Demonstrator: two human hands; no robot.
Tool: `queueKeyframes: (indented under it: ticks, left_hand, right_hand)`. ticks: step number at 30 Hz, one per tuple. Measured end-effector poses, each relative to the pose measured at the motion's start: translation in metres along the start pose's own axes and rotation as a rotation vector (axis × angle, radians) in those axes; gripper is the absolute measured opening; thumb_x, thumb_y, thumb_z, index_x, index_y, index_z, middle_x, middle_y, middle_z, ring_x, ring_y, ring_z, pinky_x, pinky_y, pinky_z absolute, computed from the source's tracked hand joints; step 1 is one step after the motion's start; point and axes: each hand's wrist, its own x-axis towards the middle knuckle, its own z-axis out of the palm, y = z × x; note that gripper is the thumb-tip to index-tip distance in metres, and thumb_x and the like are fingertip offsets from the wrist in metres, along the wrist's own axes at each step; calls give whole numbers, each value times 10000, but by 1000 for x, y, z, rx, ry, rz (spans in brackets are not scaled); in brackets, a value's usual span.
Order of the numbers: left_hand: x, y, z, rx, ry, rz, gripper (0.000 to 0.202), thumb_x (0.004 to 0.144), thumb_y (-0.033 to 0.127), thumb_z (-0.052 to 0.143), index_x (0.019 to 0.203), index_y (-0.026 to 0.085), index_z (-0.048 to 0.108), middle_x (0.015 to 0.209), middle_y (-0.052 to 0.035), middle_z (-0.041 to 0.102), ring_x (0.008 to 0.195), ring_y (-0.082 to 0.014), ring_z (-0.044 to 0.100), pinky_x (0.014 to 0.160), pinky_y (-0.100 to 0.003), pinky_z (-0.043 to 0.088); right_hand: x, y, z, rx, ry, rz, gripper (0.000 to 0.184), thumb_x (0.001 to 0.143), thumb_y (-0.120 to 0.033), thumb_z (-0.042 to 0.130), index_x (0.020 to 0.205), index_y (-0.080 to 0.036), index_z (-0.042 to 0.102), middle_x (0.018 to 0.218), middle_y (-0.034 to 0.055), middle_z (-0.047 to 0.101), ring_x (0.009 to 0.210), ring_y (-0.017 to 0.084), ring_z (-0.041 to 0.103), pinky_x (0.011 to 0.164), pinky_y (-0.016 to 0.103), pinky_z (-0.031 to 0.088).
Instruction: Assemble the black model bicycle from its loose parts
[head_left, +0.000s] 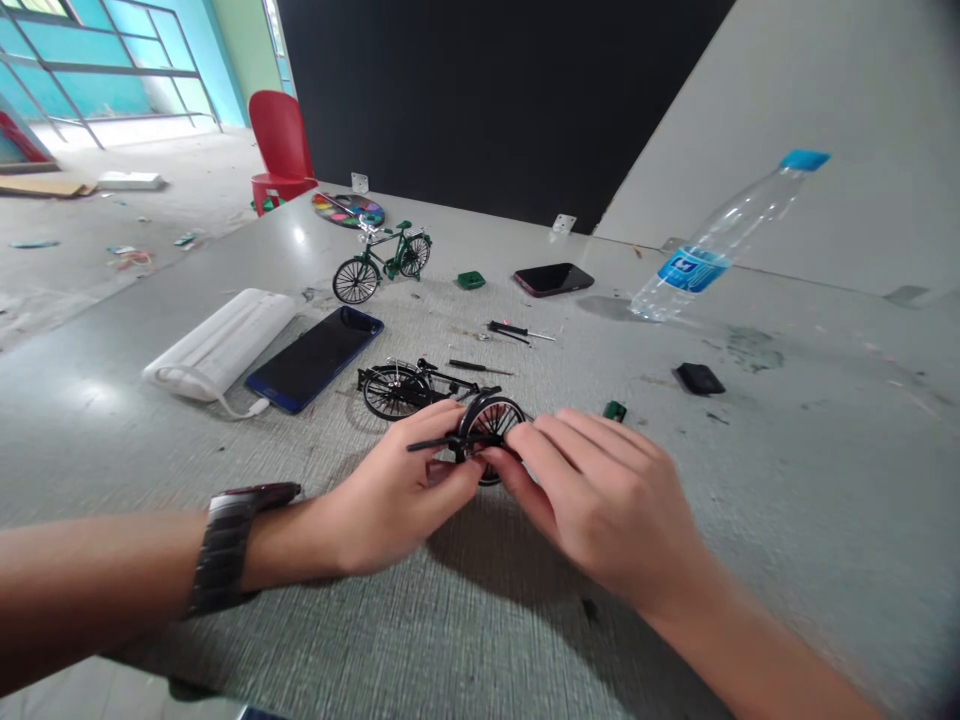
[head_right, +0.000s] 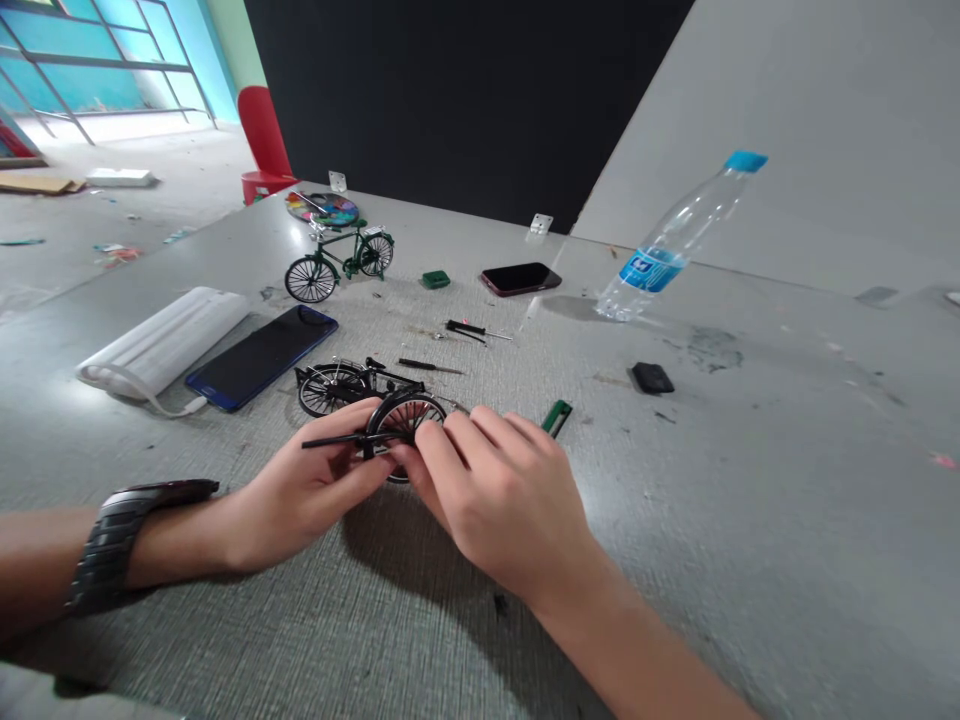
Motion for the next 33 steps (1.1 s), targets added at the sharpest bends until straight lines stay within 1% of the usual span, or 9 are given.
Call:
queueKeyframes:
  ticks: [3, 6, 8, 11, 16, 20, 26, 30, 33]
  left_hand:
    - [0, -2, 0, -69, 0, -19, 69, 939, 165, 526, 898, 163, 582, 949, -42, 626, 861, -159, 547, 766, -276, 477]
    - [0, -3, -1, -121, 5, -27, 100, 943, 160, 528, 973, 154, 623, 941, -37, 640, 886, -167, 572, 794, -285, 481]
    - [-1, -3, -1, -130, 14, -34, 105, 942, 165, 534, 959, 151, 636, 914, -36, 640, 871, -169, 576, 783, -285, 482]
    - [0, -3, -1, -176, 22, -74, 115, 946, 183, 538, 945, 146, 647, 891, -37, 638, 848, -166, 578, 763, -282, 488]
    - [2, -3, -1, -221, 51, -117, 130, 940, 199, 551, 979, 136, 659, 900, -44, 653, 822, -160, 578, 737, -276, 493]
    - [2, -4, -1, -231, 44, -130, 165, 939, 198, 555, 1031, 131, 673, 890, -45, 662, 806, -159, 577, 702, -267, 487]
    - [1, -5, -1, -239, 42, -97, 150, 934, 167, 564, 1021, 118, 676, 888, -39, 646, 819, -149, 551, 699, -253, 475]
    - [2, -6, -1, -253, 37, -94, 156, 944, 169, 552, 1021, 117, 677, 880, -30, 636, 800, -139, 542, 698, -251, 469]
    - [2, -6, -1, -240, 32, -91, 158, 940, 154, 544, 1023, 124, 675, 882, -28, 637, 805, -141, 547, 696, -249, 468]
  right_hand:
    - [0, 0, -1, 4, 1, 9, 257, 1017, -283, 571, 783, -190, 620, 649, -1, 601, 616, 169, 557, 604, 326, 351]
    - [-2, 0, -1, 42, 37, 37, 132, 1005, -259, 600, 942, -156, 655, 712, 6, 664, 648, 163, 598, 619, 313, 383]
    - [-2, 0, -1, 89, 47, 48, 105, 1008, -240, 611, 1018, -145, 655, 753, 12, 694, 672, 157, 617, 639, 304, 407]
    - [-2, 0, -1, 145, 39, 40, 73, 1007, -196, 614, 958, -163, 657, 757, 15, 701, 681, 153, 623, 654, 302, 420]
    - [-2, 1, -2, 77, 30, 31, 210, 1006, -257, 625, 811, -179, 618, 700, 9, 663, 645, 149, 601, 619, 303, 406]
    - [-2, 1, -3, 83, 60, 36, 115, 993, -263, 648, 958, -155, 659, 719, -1, 673, 637, 141, 597, 609, 293, 403]
    - [0, 0, -3, 78, 41, 21, 89, 978, -247, 656, 977, -161, 679, 730, 0, 693, 648, 156, 612, 621, 306, 412]
    - [0, 0, -2, 68, 42, 26, 94, 976, -235, 647, 917, -170, 679, 710, -1, 685, 643, 156, 613, 615, 307, 405]
    - [1, 0, -2, 65, 51, 21, 88, 975, -209, 635, 1014, -154, 692, 707, -8, 678, 631, 155, 610, 607, 311, 400]
